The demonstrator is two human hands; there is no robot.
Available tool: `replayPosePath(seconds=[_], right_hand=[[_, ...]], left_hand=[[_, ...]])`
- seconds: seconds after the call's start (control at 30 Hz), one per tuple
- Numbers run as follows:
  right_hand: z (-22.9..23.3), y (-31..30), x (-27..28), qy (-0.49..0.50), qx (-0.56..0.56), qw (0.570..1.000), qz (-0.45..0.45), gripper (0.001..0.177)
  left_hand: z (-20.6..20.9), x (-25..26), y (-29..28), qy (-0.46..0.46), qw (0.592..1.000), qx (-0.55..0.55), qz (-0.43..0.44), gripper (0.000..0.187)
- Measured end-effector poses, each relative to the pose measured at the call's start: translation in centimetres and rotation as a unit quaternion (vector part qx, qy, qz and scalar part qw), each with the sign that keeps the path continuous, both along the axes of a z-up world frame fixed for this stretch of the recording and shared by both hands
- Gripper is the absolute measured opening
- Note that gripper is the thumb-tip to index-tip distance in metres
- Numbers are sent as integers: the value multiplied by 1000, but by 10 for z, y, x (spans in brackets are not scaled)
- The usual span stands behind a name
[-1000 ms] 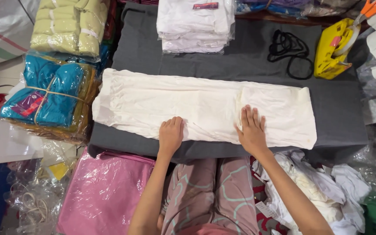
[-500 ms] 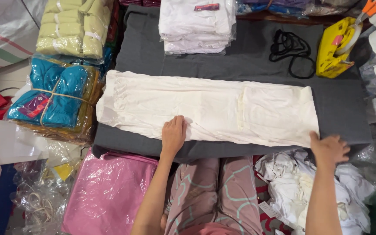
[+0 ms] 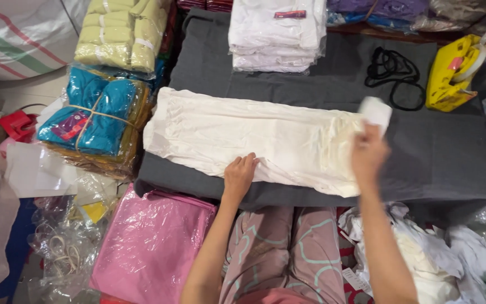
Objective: Folding white garments and placing them into clear plastic bags for packaging.
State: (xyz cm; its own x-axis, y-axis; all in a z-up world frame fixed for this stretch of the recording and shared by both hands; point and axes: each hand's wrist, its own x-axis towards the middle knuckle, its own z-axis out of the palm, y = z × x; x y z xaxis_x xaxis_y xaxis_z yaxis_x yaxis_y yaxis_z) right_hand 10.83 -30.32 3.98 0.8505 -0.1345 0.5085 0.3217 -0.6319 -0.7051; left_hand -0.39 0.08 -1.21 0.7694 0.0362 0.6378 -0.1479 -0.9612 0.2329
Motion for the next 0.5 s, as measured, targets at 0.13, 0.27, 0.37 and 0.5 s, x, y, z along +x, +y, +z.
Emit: replayPosePath(seconds=[0.13,0.27,0.37,0.5], right_hand=[[-15,150,-32,-26,-101,985,140,42],[-38,221,-75,-25,-193,970,146,53],[-40,224,-77,-14,-193,965,176,40],[-22,218,-89,26,-215,955,205,34]], left_hand=[[6,-2,3,62,997,-40,2,8],[-7,1,16,130,977,-171,-1,13],[1,17,30,200,910,-363,-28,44],[13,60,41,312,788,-530,-25,52]])
